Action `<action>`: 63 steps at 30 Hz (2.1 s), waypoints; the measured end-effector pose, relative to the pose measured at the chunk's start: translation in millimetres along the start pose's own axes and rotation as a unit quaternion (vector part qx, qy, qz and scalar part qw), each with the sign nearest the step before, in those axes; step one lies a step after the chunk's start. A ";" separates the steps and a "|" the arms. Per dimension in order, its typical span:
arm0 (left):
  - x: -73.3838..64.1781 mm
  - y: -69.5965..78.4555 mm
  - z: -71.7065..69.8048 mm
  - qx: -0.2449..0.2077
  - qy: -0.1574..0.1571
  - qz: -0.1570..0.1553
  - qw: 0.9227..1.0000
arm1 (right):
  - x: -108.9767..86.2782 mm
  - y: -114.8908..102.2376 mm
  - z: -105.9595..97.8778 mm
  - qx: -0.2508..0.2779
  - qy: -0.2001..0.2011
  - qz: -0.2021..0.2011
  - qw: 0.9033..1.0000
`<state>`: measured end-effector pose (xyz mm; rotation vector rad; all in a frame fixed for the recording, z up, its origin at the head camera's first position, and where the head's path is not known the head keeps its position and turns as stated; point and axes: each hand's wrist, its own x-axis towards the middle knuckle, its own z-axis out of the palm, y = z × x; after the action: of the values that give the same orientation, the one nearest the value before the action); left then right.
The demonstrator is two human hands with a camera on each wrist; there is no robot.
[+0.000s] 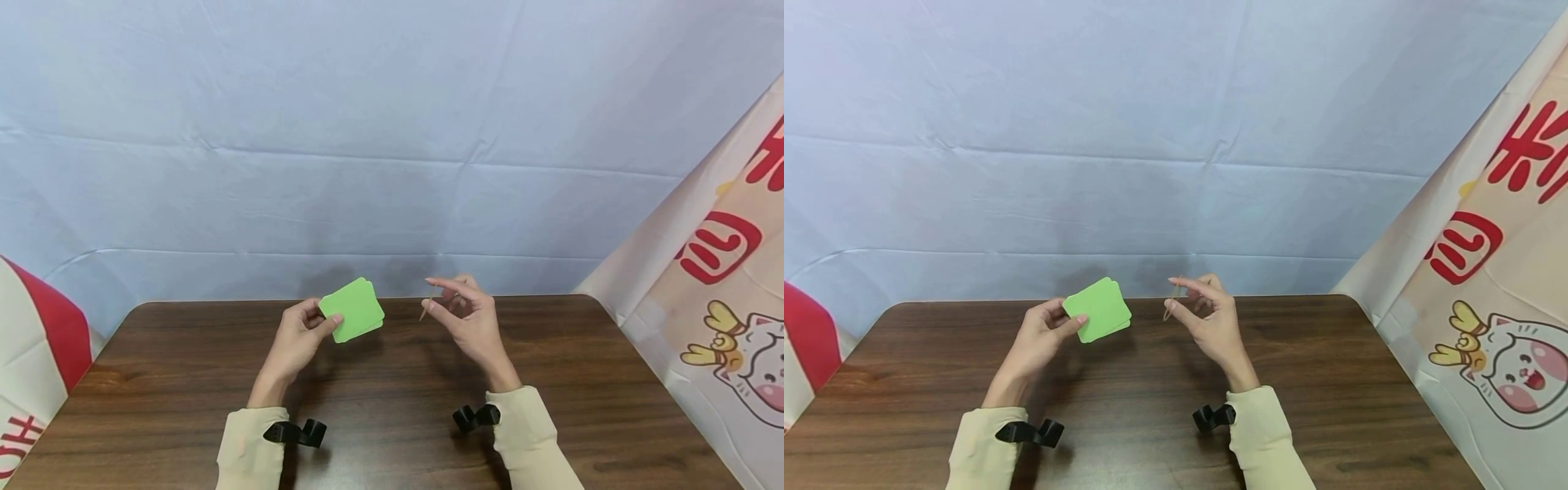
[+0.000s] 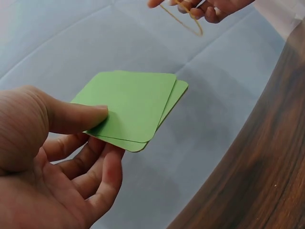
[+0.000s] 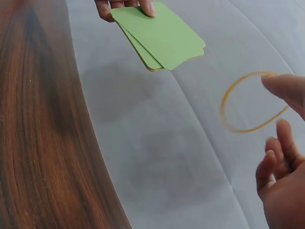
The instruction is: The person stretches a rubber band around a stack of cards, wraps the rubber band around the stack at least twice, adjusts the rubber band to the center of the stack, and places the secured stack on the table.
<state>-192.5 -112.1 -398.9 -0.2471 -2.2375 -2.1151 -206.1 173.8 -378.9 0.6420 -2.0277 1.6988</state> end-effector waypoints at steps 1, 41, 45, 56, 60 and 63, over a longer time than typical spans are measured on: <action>-0.2 0.2 0.0 -0.007 -0.002 -0.002 1.000 | 0.2 -1.5 0.5 -0.007 0.007 -0.002 1.000; -4.5 4.1 5.7 -0.108 -0.110 -0.037 0.987 | -10.0 4.8 4.6 -0.126 -0.212 0.068 0.967; -5.6 3.9 6.8 -0.117 -0.133 -0.035 0.984 | -11.0 3.2 5.2 -0.126 -0.226 0.067 0.964; -6.3 2.6 9.2 -0.131 -0.164 -0.042 0.977 | -11.4 2.9 7.1 -0.111 -0.242 0.071 0.961; -5.3 0.8 12.1 -0.132 -0.182 -0.040 0.973 | -11.7 2.9 7.5 -0.104 -0.249 0.068 0.961; -5.3 0.5 14.3 -0.131 -0.194 -0.041 0.971 | -12.3 2.8 8.2 -0.102 -0.257 0.063 0.959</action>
<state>-186.2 -98.3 -400.1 -0.6439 -2.1724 -2.6024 -198.0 167.1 -389.7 0.9778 -2.6093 1.4634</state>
